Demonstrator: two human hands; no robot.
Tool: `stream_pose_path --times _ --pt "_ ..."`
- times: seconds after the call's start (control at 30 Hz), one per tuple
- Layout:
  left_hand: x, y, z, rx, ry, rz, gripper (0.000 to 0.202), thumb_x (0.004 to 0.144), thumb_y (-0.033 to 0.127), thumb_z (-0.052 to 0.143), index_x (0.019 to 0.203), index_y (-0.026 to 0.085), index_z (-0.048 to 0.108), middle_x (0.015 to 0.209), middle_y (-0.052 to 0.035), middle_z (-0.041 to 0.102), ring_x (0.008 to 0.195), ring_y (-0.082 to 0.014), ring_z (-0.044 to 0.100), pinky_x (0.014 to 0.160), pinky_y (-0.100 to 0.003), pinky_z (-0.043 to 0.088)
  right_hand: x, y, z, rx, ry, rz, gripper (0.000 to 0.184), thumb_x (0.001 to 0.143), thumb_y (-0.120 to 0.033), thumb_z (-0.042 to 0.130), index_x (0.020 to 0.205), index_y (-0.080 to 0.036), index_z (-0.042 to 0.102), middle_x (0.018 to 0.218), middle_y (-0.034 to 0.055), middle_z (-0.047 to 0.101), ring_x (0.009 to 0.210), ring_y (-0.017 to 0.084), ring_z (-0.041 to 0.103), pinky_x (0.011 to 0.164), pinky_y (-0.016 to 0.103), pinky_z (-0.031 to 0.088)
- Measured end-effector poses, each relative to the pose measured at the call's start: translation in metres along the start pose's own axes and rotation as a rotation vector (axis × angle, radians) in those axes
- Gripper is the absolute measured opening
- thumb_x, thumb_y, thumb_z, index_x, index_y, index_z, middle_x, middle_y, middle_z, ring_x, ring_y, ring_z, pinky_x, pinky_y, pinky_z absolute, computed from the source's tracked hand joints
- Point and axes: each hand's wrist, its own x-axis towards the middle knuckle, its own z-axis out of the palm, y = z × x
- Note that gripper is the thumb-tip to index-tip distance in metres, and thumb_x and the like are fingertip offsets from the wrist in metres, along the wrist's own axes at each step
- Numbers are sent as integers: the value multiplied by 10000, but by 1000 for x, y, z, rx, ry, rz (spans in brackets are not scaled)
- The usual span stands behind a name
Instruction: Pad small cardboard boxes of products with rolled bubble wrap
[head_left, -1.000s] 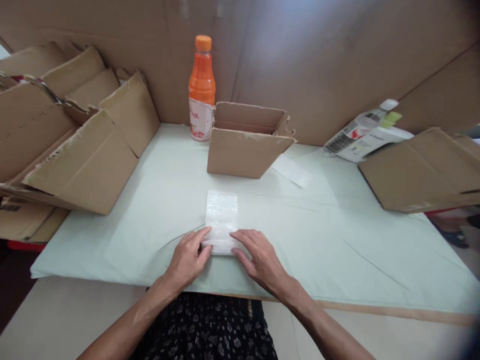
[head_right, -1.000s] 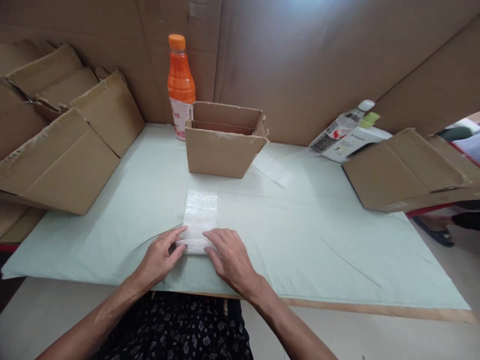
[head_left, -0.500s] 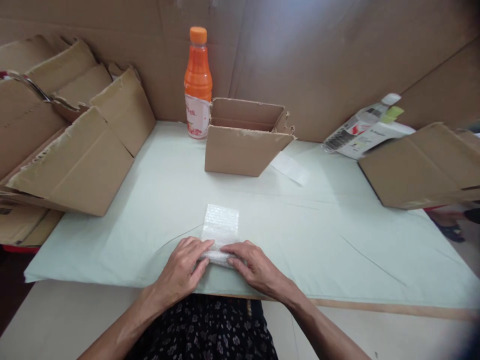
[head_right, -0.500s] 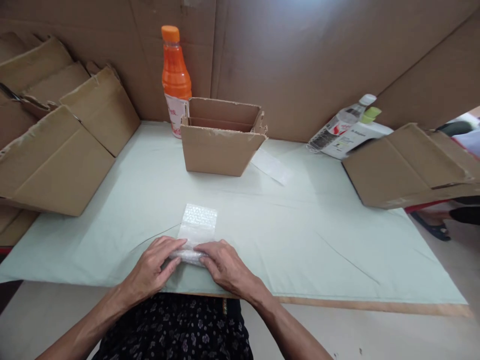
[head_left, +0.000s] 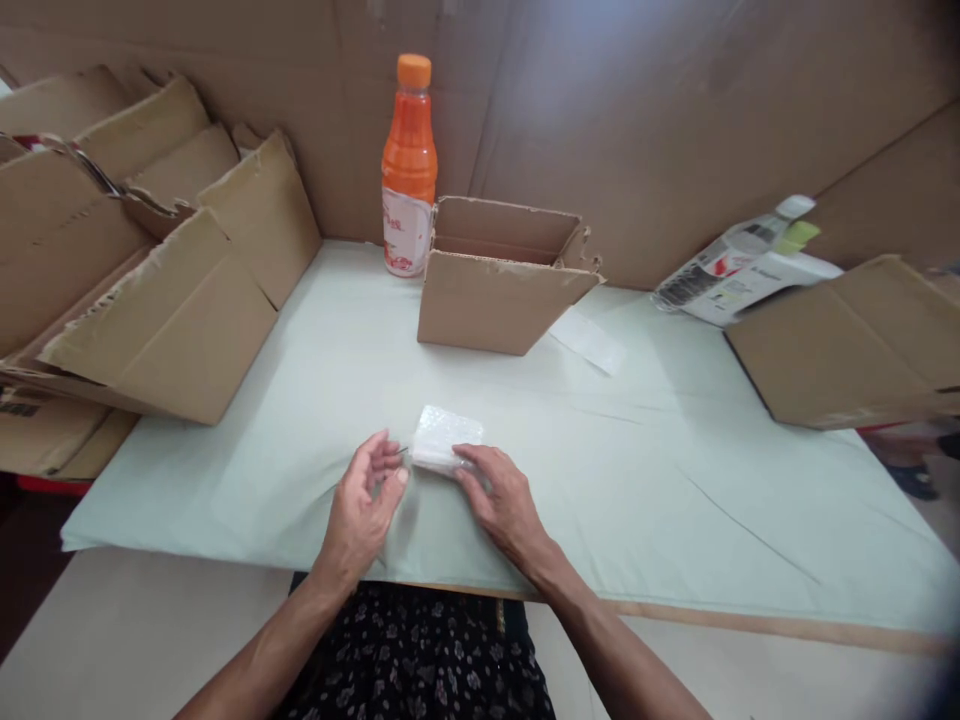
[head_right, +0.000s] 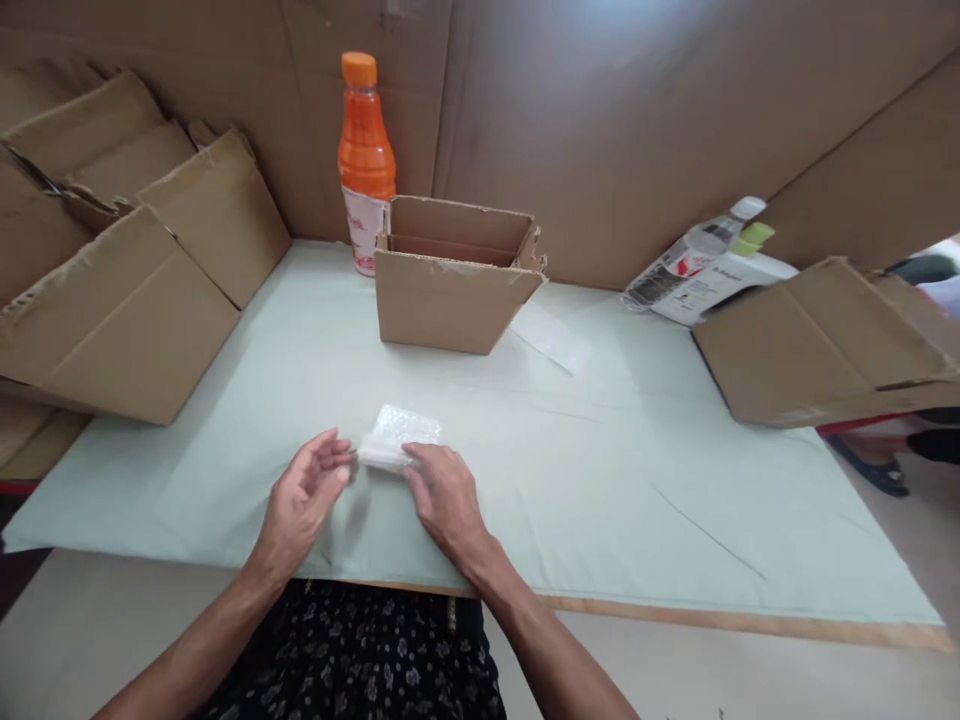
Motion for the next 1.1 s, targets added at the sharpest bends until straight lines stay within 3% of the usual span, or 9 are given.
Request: stream_pose_path --times 0.1,0.2,0.37,0.47,0.6,0.77,0.9,1.03,1.1 --pt "-16 0 3 -368 -69 -237 680 799 383 709 1378 137 451 1379 -181 576 1249 -270 592 1053 -413 480 -8 -9 0 341 -57 217 220 931 -289 570 1111 -212 671 1081 64 741 993 225 683 884 361 538" --pt "-21 2 10 -527 -6 -338 737 703 348 760 1352 156 469 1314 -136 614 1225 -256 592 1018 -363 485 -22 -23 6 626 -113 383 245 922 -385 585 1052 -195 668 958 49 730 833 186 673 727 292 547" --pt "-27 8 15 -674 -119 -431 475 671 271 749 1113 168 609 1008 -55 690 982 -207 651 923 -352 504 -38 -35 16 775 -70 473 266 901 -432 610 1007 -192 656 882 39 692 766 158 617 664 259 513" --pt "-32 9 16 -689 -152 -405 443 672 255 711 1099 175 628 1012 -58 692 999 -225 647 937 -379 498 -41 -38 16 768 -67 474 248 894 -420 611 991 -195 648 873 34 682 759 154 606 655 255 502" --pt "-35 6 17 -681 -121 -388 680 672 279 701 1324 207 524 1132 -80 685 1049 -242 647 960 -405 488 -37 -42 7 709 -112 427 198 905 -378 591 957 -195 641 874 21 684 754 146 600 658 248 489" --pt "-31 11 19 -683 -72 -428 801 656 232 755 1400 207 460 952 -22 689 863 -159 638 832 -290 495 -27 -33 -8 407 -122 250 102 886 -272 587 914 -205 658 892 35 707 841 187 634 769 305 509" --pt "-26 14 24 -645 -68 -389 755 679 211 758 1385 213 489 937 -1 684 802 -119 623 766 -228 489 -21 -23 -12 381 -59 157 427 842 -341 686 1244 -213 622 1213 98 682 1054 240 642 892 350 525" --pt "-14 9 28 -444 -160 -307 669 756 264 702 1385 185 488 993 -47 703 863 -171 661 810 -286 523 -12 -16 -13 387 -136 189 227 902 -339 630 1081 -212 684 919 34 732 803 178 655 758 284 533" --pt "0 14 25 -245 -193 -118 636 797 276 664 1398 191 474 1129 -91 692 991 -219 663 887 -345 526 -6 -10 -19 354 -120 185 154 919 -324 604 974 -209 690 853 17 720 755 164 640 721 265 515"
